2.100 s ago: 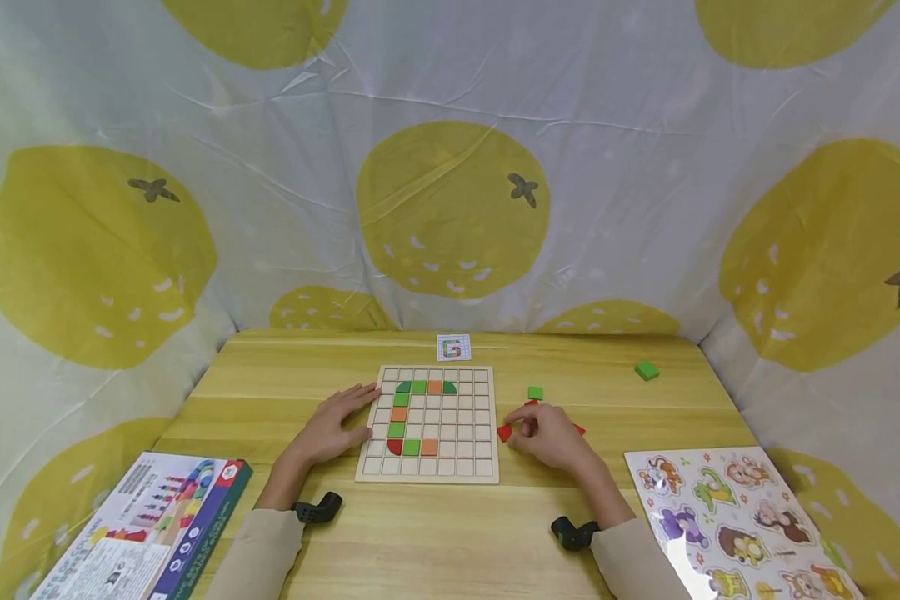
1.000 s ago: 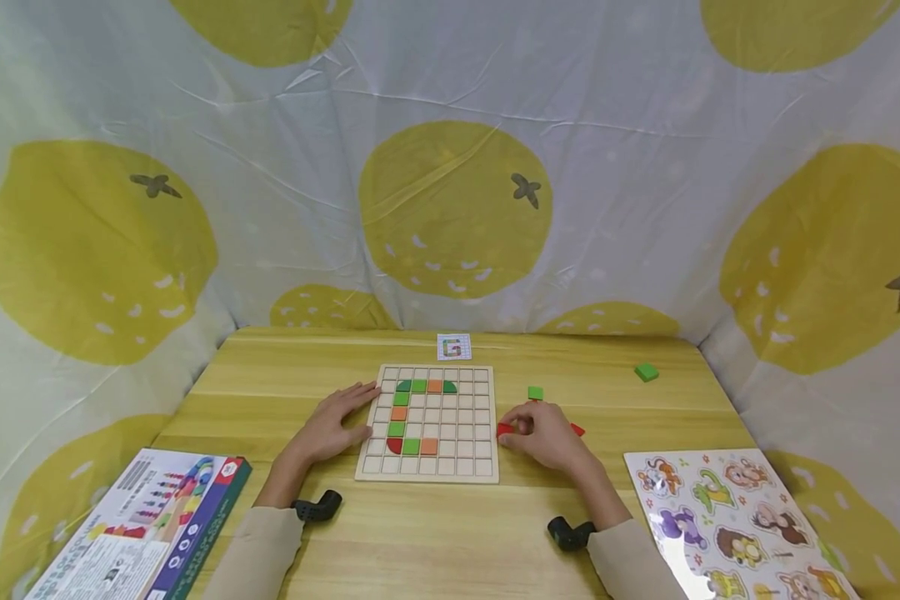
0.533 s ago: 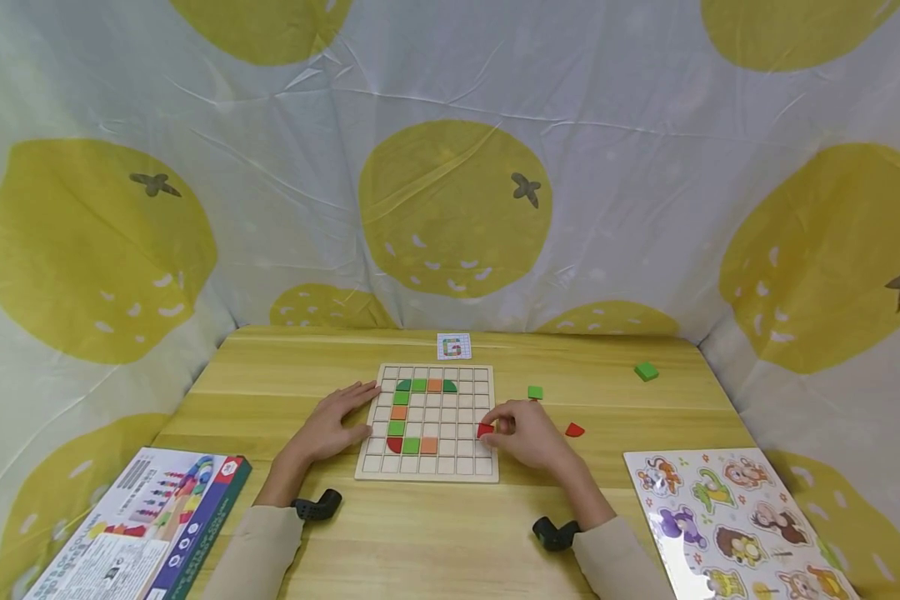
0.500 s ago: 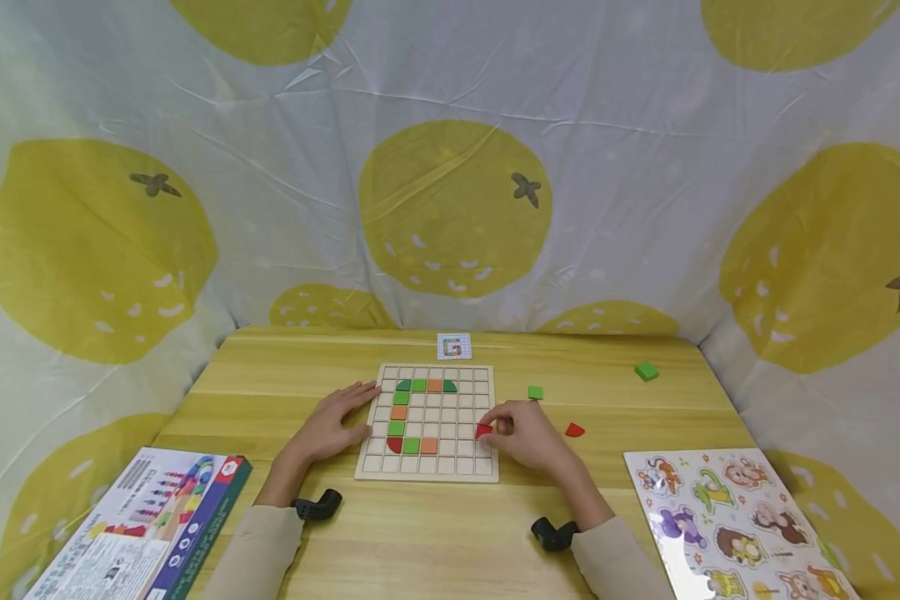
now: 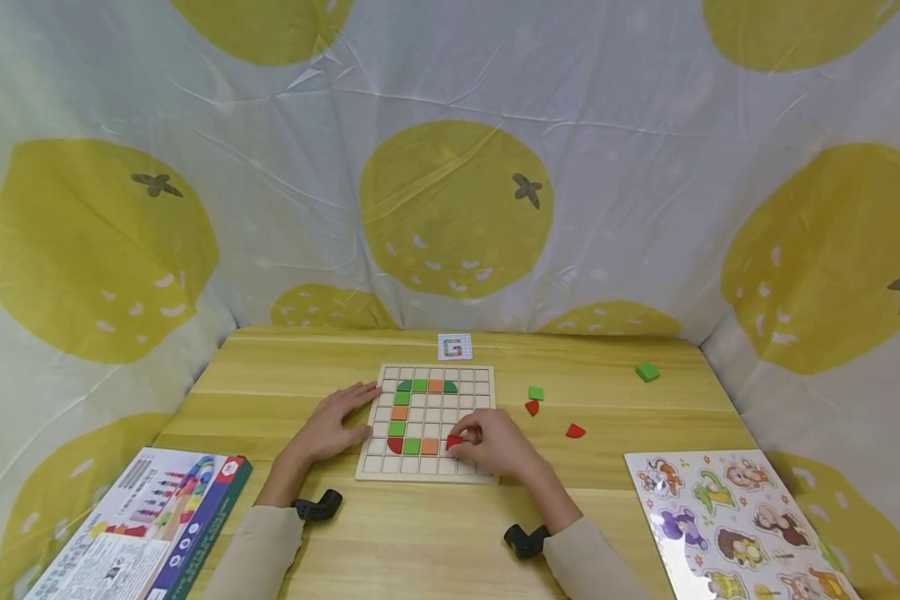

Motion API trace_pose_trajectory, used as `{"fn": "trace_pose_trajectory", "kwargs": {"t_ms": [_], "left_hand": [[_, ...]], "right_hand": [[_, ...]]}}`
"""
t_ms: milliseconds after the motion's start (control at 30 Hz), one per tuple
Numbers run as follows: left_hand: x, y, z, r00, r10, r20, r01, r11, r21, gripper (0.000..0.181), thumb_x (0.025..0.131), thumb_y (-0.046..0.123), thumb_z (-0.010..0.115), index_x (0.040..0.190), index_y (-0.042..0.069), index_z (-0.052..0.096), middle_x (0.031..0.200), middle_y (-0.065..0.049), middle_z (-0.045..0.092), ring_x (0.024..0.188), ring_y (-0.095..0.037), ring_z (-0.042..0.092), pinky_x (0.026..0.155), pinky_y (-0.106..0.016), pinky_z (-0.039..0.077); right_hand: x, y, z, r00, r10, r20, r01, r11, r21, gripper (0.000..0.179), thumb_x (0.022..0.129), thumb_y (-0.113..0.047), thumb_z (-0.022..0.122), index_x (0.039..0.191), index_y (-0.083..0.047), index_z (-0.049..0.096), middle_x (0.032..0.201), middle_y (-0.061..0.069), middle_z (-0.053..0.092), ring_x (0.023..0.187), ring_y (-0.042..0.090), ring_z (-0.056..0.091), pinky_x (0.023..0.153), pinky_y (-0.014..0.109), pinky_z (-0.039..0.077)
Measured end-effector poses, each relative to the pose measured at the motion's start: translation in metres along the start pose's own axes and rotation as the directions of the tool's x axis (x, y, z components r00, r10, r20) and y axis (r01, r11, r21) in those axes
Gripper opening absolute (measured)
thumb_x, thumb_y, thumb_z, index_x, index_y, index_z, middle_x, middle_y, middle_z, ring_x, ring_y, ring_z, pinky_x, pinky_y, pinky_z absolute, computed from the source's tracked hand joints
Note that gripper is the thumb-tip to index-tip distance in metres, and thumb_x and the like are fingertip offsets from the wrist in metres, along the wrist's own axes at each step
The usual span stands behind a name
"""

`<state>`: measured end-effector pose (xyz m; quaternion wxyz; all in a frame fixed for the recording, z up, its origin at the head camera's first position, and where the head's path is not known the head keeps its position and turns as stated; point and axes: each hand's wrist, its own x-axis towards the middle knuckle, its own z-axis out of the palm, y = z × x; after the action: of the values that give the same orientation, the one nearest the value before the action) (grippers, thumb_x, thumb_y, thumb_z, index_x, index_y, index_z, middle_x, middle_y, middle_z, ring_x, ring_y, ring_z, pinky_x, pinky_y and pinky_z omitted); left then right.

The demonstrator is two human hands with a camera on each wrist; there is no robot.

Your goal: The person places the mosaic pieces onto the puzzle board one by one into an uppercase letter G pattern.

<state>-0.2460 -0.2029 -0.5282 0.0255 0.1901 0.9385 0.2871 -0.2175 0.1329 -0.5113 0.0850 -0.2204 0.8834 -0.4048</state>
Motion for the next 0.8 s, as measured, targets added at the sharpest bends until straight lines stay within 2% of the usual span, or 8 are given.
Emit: {"fn": "trace_pose_trajectory", "kwargs": {"t_ms": [200,800], "left_hand": [[-0.0005,-0.0024,0.0014,1.0,0.002,-0.003,-0.002,1.0,0.01,0.069,0.09,0.029,0.062,0.157,0.018,0.047,0.165,-0.003,0.041,0.156,-0.034,0.03,0.127,-0.059,0.02],[0.0,-0.0004,0.001,1.0,-0.006,-0.005,0.006,1.0,0.002,0.07,0.09,0.028,0.062,0.157,0.017,0.047,0.165,-0.004,0.04,0.156,-0.034,0.029,0.128,-0.058,0.019]], "right_hand": [[0.0044,-0.003,0.008,0.999,-0.037,0.011,0.037,0.999,-0.027,0.012,0.087,-0.022,0.083,0.098,-0.018,0.08,0.069,-0.006,0.052,0.065,0.008,0.048,0.058,0.019,0.036],[0.0057,-0.0045,0.0102,1.0,-0.018,0.021,0.02,0.998,-0.062,0.014,0.088,-0.021,0.082,0.101,-0.019,0.081,0.07,-0.007,0.054,0.066,0.007,0.048,0.059,0.02,0.038]]}}
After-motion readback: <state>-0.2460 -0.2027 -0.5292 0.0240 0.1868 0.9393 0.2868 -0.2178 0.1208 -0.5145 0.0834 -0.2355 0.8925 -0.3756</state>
